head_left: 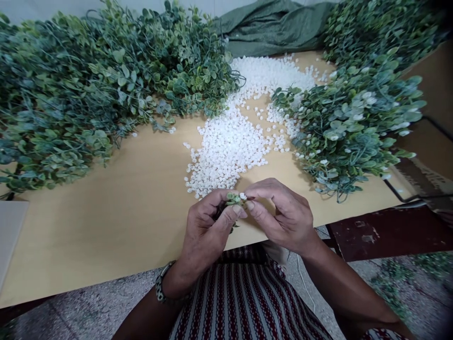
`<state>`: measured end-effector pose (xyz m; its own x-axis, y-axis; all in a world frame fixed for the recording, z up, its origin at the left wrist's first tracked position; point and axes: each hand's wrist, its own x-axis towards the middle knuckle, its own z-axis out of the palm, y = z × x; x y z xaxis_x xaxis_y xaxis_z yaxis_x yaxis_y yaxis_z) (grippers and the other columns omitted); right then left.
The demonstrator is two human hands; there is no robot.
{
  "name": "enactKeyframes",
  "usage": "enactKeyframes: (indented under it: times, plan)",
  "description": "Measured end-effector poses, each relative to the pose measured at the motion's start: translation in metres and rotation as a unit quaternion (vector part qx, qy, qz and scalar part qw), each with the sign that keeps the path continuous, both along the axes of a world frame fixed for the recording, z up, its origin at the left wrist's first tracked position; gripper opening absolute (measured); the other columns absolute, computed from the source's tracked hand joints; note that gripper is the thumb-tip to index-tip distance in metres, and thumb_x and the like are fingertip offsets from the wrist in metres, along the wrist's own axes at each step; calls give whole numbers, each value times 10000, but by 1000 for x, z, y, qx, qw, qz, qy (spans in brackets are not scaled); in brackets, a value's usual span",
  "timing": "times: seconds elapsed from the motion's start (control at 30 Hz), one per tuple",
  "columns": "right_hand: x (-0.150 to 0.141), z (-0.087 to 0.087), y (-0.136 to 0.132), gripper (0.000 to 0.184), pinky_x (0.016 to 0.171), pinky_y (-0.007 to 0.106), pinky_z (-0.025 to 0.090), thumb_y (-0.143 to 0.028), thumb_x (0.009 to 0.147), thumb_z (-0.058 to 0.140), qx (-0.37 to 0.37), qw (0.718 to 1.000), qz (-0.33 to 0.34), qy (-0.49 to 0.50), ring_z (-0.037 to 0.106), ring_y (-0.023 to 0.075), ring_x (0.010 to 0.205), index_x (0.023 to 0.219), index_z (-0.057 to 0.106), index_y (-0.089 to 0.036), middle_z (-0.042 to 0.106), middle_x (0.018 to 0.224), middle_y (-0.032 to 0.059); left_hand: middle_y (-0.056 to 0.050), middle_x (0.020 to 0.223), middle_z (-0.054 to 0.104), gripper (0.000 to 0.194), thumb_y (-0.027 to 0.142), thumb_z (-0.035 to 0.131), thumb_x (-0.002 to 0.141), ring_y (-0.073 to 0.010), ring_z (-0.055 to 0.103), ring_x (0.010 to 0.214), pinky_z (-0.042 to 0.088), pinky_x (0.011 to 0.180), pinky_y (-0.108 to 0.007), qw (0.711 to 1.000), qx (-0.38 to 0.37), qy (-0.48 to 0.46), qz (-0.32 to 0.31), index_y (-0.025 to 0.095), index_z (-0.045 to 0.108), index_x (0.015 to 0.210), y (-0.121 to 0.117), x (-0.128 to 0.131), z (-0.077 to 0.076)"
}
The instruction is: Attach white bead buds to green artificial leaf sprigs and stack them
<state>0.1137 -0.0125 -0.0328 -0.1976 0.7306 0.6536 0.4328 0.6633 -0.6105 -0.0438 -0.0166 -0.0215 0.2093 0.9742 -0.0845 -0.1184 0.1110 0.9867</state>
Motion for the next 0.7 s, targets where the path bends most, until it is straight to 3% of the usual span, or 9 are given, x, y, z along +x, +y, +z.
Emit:
enactKeyframes:
  times: [0.13,0.37,0.53,0.7]
  plan:
    - [-1,-1,0,213,661,293,551,-79,833,578,17,1000,-6,-6,649,156,781,1027,595,-165,683,834,64,23,650,596,44,220,650,809,-101,493,579,401,564,-214,1000,-7,-22,-6,210,659,767,-1,1,-3]
    - [-2,-6,-1,176,656,299,552,-64,830,591,20,1000,-2,-12,635,153,746,987,636,-131,689,785,69,44,603,548,162,95,571,783,-71,421,534,349,518,-190,1000,-14,4,22,194,646,679,0,4,-1]
    - [-4,-10,-2,171,661,295,547,-33,806,607,39,999,-13,-3,628,150,744,959,640,-101,697,801,93,57,570,469,103,124,603,746,-66,387,518,323,483,-182,998,-55,-19,35,182,602,662,1,5,-1]
    - [-6,-12,-2,142,654,286,543,-33,807,606,40,999,-21,-8,623,145,731,926,638,-103,695,782,86,58,570,496,105,136,619,745,-51,388,503,329,474,-165,995,-62,-45,59,172,600,648,1,7,-2]
